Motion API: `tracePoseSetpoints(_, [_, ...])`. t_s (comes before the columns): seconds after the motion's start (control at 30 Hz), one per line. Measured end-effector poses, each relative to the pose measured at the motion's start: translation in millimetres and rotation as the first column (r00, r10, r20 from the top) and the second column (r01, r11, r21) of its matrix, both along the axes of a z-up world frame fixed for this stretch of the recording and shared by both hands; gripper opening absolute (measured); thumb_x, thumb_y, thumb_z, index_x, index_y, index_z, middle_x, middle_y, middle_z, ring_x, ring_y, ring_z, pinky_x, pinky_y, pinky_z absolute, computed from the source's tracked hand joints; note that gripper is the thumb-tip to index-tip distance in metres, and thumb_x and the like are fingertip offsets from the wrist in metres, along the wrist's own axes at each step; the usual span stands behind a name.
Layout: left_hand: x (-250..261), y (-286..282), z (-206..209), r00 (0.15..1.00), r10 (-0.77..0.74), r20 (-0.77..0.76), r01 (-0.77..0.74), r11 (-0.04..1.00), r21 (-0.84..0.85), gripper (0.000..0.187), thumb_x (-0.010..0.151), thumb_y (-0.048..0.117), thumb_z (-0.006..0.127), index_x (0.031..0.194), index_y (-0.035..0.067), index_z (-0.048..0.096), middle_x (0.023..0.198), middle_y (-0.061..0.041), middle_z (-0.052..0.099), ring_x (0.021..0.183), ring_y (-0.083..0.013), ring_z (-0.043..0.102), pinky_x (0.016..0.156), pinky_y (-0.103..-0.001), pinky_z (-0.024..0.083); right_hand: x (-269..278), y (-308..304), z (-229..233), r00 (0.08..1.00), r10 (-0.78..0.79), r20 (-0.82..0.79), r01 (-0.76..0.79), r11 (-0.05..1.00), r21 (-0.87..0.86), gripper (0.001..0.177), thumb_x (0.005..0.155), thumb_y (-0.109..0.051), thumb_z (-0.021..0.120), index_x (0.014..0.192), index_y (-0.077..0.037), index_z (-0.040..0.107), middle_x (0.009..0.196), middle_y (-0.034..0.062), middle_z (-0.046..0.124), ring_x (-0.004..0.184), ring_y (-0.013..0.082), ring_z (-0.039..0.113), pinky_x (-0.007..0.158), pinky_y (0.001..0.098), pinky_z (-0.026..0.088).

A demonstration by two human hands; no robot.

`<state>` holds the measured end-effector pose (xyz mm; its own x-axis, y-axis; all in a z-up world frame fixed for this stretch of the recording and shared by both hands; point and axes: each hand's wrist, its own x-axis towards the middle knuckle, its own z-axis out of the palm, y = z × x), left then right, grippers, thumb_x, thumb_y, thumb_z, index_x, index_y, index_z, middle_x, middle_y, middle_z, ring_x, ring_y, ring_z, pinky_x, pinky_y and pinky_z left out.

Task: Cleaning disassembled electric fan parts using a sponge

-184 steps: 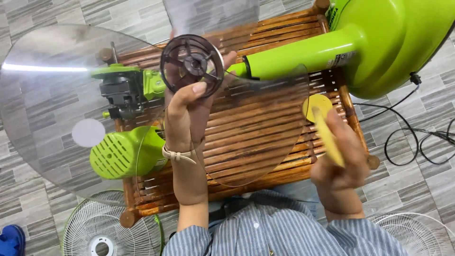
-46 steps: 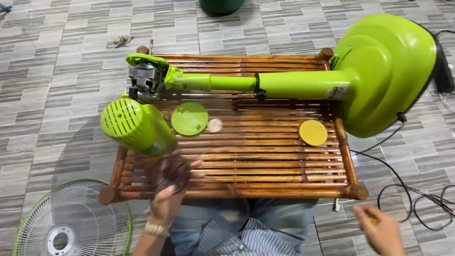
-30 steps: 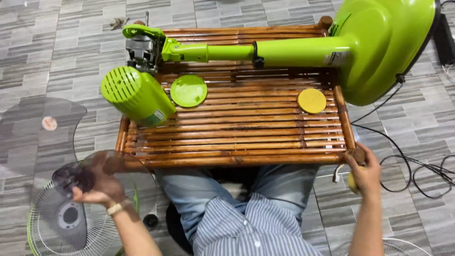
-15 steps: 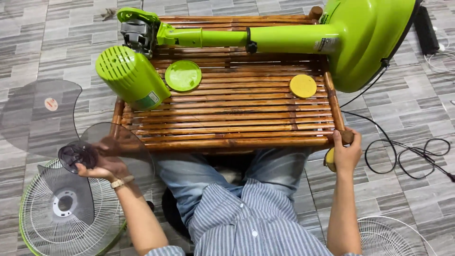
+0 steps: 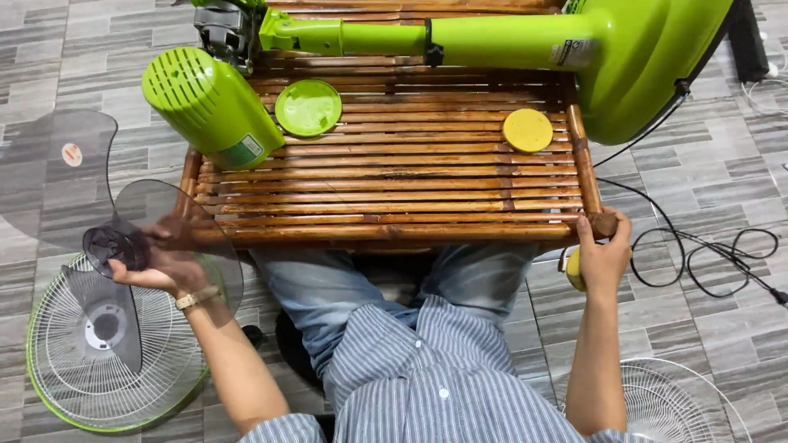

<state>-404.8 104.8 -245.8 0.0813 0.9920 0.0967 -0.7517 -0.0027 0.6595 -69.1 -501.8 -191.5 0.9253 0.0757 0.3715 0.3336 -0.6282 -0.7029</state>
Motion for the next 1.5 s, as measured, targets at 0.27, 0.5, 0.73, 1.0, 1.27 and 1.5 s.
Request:
tracePoseSetpoints(0.27, [-5,10,-9,0.995,0.002,0.102,0.009,0.994,-0.108,0.060,0.080,0.064,0.043,0.100,0.011,0.061,0.081,-0.001,0.060,0.077,-0.0148,0.061,0.076,-0.030,0.047,0,-2,3,0.998,-0.021,-0.057,0.017,0.998,-0.063,0.039,0.103,-0.020,0.072,0.134,-0.002,0.057,0.114,0.0202,0.068,0.100,0.0346,0.067,0.084,0.0455,0.051])
tracePoseSetpoints(0.5, [-2,3,-3,0.999,-0.001,0.038,0.003,0.998,-0.067,0.053,0.082,0.064,0.041,0.095,0.015,0.057,0.078,0.002,0.056,0.074,-0.0122,0.058,0.076,-0.030,0.045,5,-14,-23,0.993,-0.043,-0.112,0.034,0.996,-0.088,0.038,0.106,-0.025,0.068,0.136,-0.004,0.056,0.114,0.0218,0.068,0.100,0.0376,0.066,0.082,0.0483,0.051])
tracePoseSetpoints(0.73, [1,-2,7,0.994,-0.112,0.012,0.112,0.994,-0.018,0.063,0.076,0.074,0.040,0.083,0.014,0.060,0.075,-0.001,0.057,0.074,-0.0161,0.055,0.078,-0.030,0.042,2,-9,-20,0.997,-0.024,-0.076,0.020,0.999,-0.045,0.040,0.105,-0.021,0.069,0.137,0.000,0.056,0.121,0.0212,0.065,0.105,0.0361,0.064,0.087,0.0459,0.050])
tracePoseSetpoints(1.0, [-5,5,-13,0.995,-0.094,0.014,0.094,0.995,0.033,0.068,0.082,0.071,0.032,0.092,0.013,0.067,0.080,-0.003,0.063,0.079,-0.0154,0.059,0.083,-0.031,0.045,7,-8,-33,0.993,-0.045,-0.113,0.044,0.999,-0.012,0.042,0.105,-0.019,0.067,0.138,0.005,0.054,0.123,0.0240,0.062,0.105,0.0360,0.061,0.089,0.0444,0.048])
tracePoseSetpoints(1.27, [5,-4,-5,0.992,-0.020,-0.125,0.027,0.998,0.054,0.063,0.081,0.074,0.042,0.095,0.016,0.064,0.078,0.001,0.057,0.078,-0.0158,0.057,0.095,-0.043,0.049,7,4,-30,0.952,-0.212,-0.219,0.179,0.971,-0.160,0.048,0.105,-0.031,0.066,0.142,-0.002,0.056,0.119,0.0254,0.070,0.101,0.0447,0.068,0.082,0.0522,0.052])
tracePoseSetpoints(1.5, [9,-8,14,0.986,0.024,-0.164,-0.007,0.994,0.106,0.062,0.085,0.071,0.049,0.115,0.019,0.065,0.085,0.004,0.065,0.081,-0.0102,0.062,0.085,-0.032,0.050,8,15,-36,0.954,-0.262,-0.149,0.222,0.945,-0.238,0.040,0.113,-0.028,0.064,0.137,0.003,0.056,0.106,0.0246,0.072,0.088,0.0393,0.071,0.072,0.0476,0.055])
